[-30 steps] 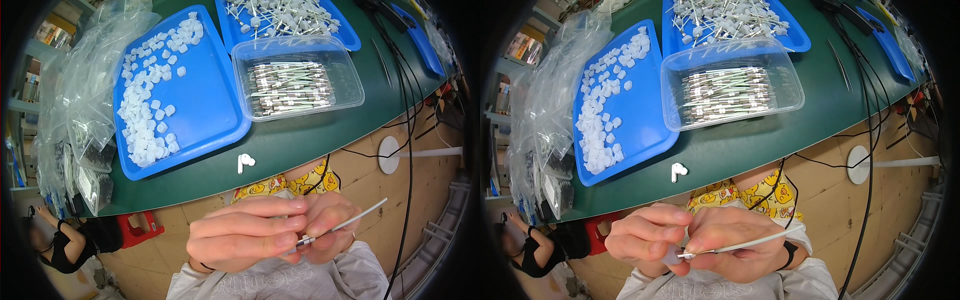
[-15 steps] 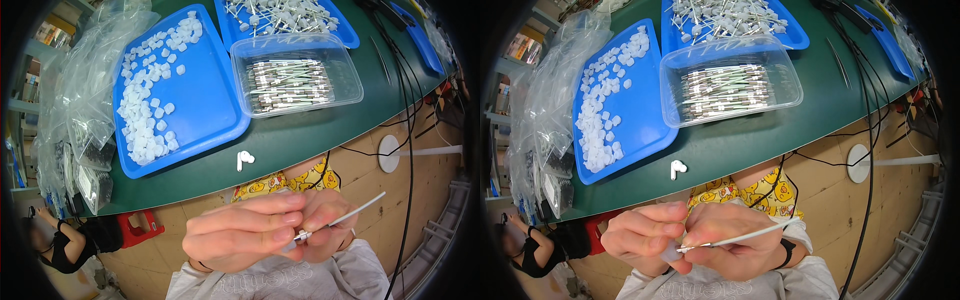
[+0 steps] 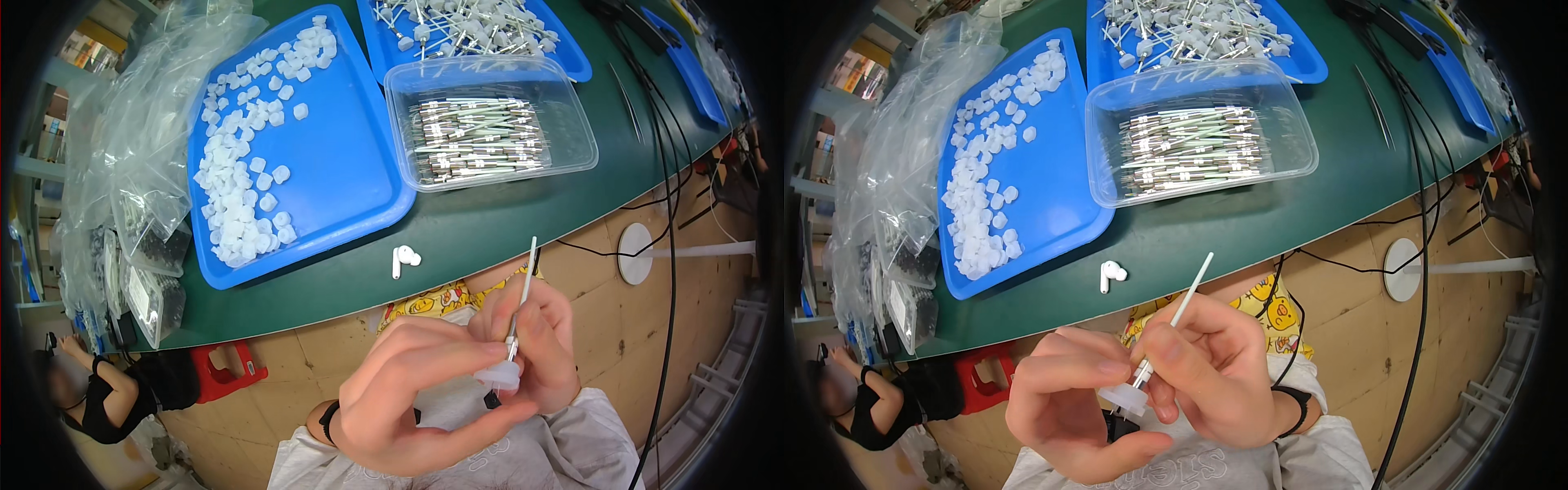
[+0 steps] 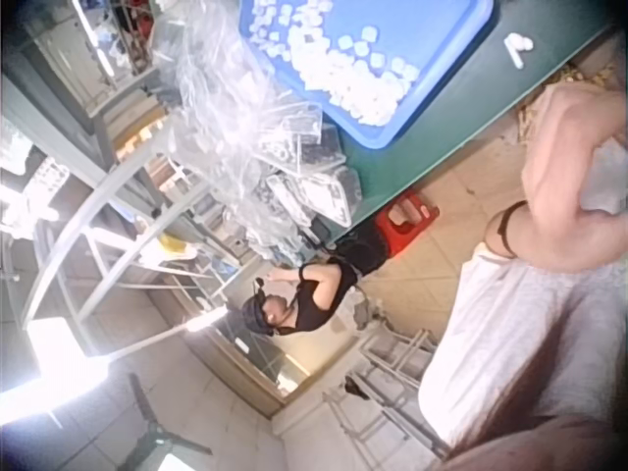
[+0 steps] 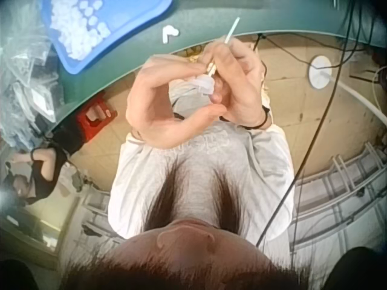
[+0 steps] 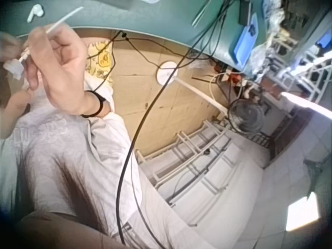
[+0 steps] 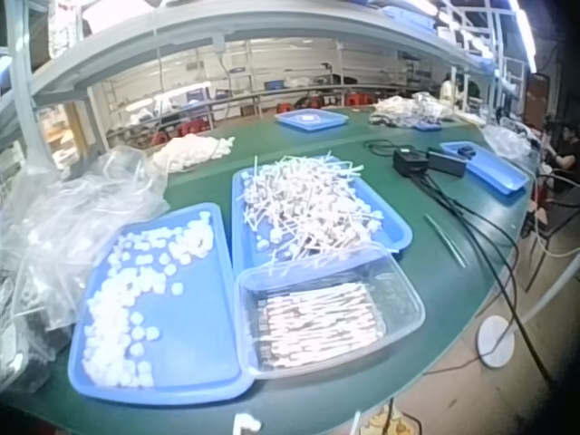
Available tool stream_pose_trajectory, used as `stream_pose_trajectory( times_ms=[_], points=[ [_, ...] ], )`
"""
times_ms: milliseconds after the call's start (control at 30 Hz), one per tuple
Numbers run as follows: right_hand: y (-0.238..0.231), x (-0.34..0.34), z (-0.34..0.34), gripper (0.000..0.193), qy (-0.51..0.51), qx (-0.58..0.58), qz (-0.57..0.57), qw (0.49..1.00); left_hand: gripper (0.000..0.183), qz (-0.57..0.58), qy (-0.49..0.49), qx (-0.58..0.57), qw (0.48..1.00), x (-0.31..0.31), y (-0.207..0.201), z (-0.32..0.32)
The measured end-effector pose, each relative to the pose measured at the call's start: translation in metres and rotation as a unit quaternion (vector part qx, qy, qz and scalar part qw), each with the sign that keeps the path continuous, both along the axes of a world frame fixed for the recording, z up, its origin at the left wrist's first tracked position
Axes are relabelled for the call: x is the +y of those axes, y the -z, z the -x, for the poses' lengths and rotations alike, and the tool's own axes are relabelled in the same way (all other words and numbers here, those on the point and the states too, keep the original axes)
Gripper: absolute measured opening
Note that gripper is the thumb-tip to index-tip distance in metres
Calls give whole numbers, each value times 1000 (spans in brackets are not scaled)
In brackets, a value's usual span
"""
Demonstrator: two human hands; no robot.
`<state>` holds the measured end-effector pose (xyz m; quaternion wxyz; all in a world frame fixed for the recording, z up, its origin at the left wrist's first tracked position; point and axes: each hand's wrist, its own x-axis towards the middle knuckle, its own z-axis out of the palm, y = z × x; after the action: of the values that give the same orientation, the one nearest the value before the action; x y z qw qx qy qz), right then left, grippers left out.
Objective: Assembling small plastic and metal components by hand at a factory workstation.
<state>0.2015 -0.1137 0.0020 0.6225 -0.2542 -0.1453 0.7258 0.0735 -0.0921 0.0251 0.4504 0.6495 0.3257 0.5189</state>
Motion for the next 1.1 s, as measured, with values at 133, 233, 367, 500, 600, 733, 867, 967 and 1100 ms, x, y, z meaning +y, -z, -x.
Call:
stream_pose_trajectory(
  times_ms=[133, 233, 367, 500, 600, 733, 867, 967, 1100],
  points=[
    [0, 1, 1, 14, -6, 14, 6, 1000, 40, 43, 45, -32, 998, 4, -3, 4],
    [1, 1, 1, 14, -3, 1, 1, 1000, 36, 52, 60, -52, 995, 4, 5, 5],
    [0, 1, 0, 14, 1, -17, 7, 1000, 31, 91, 65, -64, 992, 2, 7, 7],
    [-3, 2, -3, 14, -13, -30, 27, 999, 29, 165, 52, -91, 981, -3, 4, 6],
    [-5, 5, -5, 14, -34, -18, 49, 998, 28, 140, 66, -82, 985, 2, 4, 9],
    [-6, 7, -8, 17, -65, 8, 66, 996, 29, 124, 72, -71, 987, 4, 4, 10],
    [-8, 8, -8, 19, -76, 27, 79, 994, 32, 133, 68, -67, 987, 0, 6, 10],
    [-4, 8, -8, 19, -81, 35, 77, 993, 35, 130, 75, -81, 985, 1, 6, 8],
    [-5, 7, -8, 20, -83, 27, 89, 992, 35, 92, 121, -73, 986, 5, 9, 12]
  ],
)
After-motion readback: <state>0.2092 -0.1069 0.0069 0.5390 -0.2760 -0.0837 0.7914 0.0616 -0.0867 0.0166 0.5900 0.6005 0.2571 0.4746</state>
